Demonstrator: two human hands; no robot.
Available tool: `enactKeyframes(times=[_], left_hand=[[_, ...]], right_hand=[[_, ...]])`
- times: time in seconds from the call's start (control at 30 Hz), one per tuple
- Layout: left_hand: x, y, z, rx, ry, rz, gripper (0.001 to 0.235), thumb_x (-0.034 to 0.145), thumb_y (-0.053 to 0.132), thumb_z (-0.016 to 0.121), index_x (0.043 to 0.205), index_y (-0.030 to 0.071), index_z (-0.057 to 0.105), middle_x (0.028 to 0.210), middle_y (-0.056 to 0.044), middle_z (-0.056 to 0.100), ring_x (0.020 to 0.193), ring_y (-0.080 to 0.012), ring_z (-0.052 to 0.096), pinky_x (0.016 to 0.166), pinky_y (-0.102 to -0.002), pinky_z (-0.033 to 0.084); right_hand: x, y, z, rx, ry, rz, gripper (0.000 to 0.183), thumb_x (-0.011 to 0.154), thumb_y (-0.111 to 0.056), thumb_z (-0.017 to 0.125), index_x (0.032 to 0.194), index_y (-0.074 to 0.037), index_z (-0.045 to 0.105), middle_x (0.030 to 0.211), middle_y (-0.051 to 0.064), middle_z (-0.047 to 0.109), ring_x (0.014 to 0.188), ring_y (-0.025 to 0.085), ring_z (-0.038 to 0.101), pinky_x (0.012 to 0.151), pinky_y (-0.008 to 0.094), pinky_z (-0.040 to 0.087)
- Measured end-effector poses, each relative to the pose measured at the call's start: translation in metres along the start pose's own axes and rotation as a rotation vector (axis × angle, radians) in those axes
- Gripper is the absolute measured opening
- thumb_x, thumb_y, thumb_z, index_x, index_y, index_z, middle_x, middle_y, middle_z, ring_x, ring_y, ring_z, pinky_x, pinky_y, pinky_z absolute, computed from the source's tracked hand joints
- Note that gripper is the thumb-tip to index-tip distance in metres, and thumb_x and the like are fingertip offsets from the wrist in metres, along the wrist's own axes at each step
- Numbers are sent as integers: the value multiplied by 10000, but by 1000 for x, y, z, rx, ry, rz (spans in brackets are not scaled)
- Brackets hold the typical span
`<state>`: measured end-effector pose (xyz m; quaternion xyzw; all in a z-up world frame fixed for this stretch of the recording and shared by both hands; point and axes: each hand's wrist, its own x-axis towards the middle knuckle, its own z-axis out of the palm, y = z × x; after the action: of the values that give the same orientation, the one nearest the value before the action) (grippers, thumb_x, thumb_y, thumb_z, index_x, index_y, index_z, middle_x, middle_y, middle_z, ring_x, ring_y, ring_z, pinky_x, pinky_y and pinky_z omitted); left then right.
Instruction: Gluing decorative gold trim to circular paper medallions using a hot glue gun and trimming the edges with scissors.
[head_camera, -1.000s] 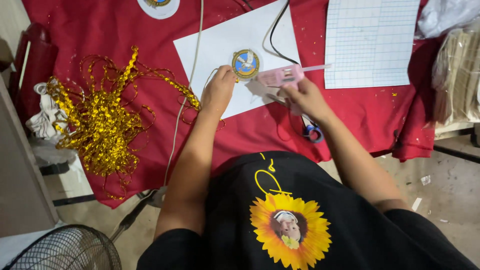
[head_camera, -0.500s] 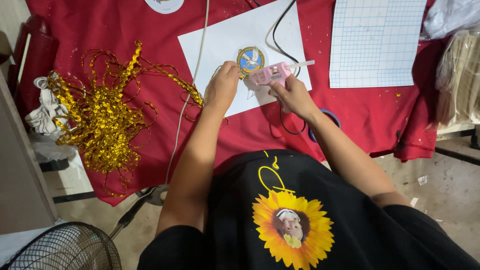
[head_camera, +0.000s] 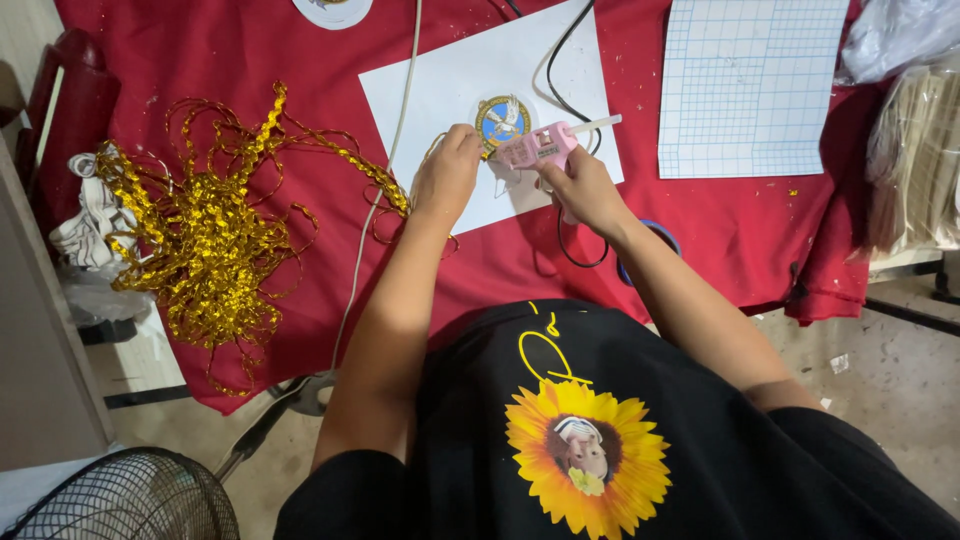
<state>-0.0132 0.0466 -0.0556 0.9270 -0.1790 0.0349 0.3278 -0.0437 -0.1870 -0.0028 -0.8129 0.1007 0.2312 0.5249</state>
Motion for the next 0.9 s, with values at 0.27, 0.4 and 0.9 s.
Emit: enactKeyframes(times=[0.27, 0.4, 0.9], left_hand=[[1, 1, -2, -15, -10, 1, 87, 967, 94, 659, 1026, 31, 647, 1139, -73, 618, 976, -300, 668, 806, -428, 564], [2, 3, -3, -13, -11, -6, 69, 972, 85, 650, 1020, 36, 648, 1137, -71, 621, 971, -299, 669, 805, -428, 564], [1, 4, -5, 27, -23, 6, 93, 963, 91, 661, 1026, 24, 649, 1147, -75, 618, 984, -297, 670, 821, -422, 563]], right_hand=[[3, 4, 2, -31, 11, -10, 336, 1024, -312, 619, 1024, 24, 615, 793, 81, 715, 595, 127, 653, 523, 292, 520], [2, 0, 2, -27, 11, -20, 333, 1020, -314, 612, 1024, 19, 605, 785, 76, 715, 591, 128, 657, 521, 291, 525], [-1, -5, 1, -26, 5, 2, 347, 1027, -315, 600, 1032, 32, 597, 773, 78, 703, 576, 124, 638, 501, 295, 516]])
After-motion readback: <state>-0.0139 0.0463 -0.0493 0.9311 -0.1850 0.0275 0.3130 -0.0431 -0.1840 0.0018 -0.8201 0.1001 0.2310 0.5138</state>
